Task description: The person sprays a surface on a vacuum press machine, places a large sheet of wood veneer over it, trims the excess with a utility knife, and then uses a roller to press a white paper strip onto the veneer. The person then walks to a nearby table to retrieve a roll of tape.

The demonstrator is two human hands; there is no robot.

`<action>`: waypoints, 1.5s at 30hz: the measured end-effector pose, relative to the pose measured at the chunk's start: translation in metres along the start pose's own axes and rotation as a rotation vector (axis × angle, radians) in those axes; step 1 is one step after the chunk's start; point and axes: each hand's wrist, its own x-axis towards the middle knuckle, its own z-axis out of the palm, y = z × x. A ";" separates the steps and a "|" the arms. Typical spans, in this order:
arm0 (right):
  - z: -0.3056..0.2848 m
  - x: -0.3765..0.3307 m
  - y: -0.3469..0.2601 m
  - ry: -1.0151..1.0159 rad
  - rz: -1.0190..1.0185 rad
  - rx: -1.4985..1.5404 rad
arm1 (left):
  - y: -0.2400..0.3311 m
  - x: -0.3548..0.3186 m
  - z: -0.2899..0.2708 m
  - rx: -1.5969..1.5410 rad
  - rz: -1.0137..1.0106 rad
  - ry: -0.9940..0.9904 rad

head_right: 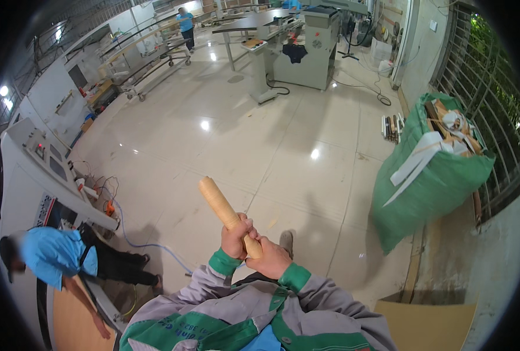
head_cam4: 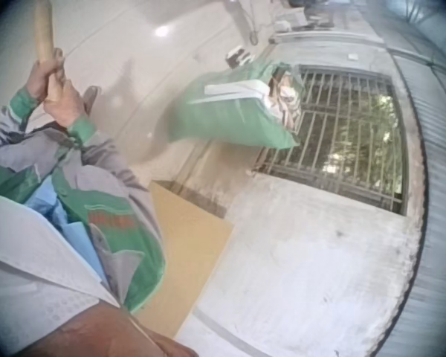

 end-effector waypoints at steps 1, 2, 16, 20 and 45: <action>-0.022 0.029 0.000 0.084 -0.056 -0.016 | -0.001 0.040 0.012 0.005 0.033 -0.020; -0.047 0.060 0.000 0.118 -0.069 -0.034 | -0.002 0.076 0.023 0.011 0.048 -0.036; -0.399 0.306 0.095 0.524 0.283 -0.121 | -0.115 0.546 0.264 0.095 -0.249 -0.250; -0.515 0.380 0.113 0.409 0.105 0.157 | -0.129 0.692 0.317 -0.112 -0.325 -0.162; -1.058 0.739 0.442 0.701 0.902 0.660 | -0.305 1.351 0.477 0.641 -0.649 -0.023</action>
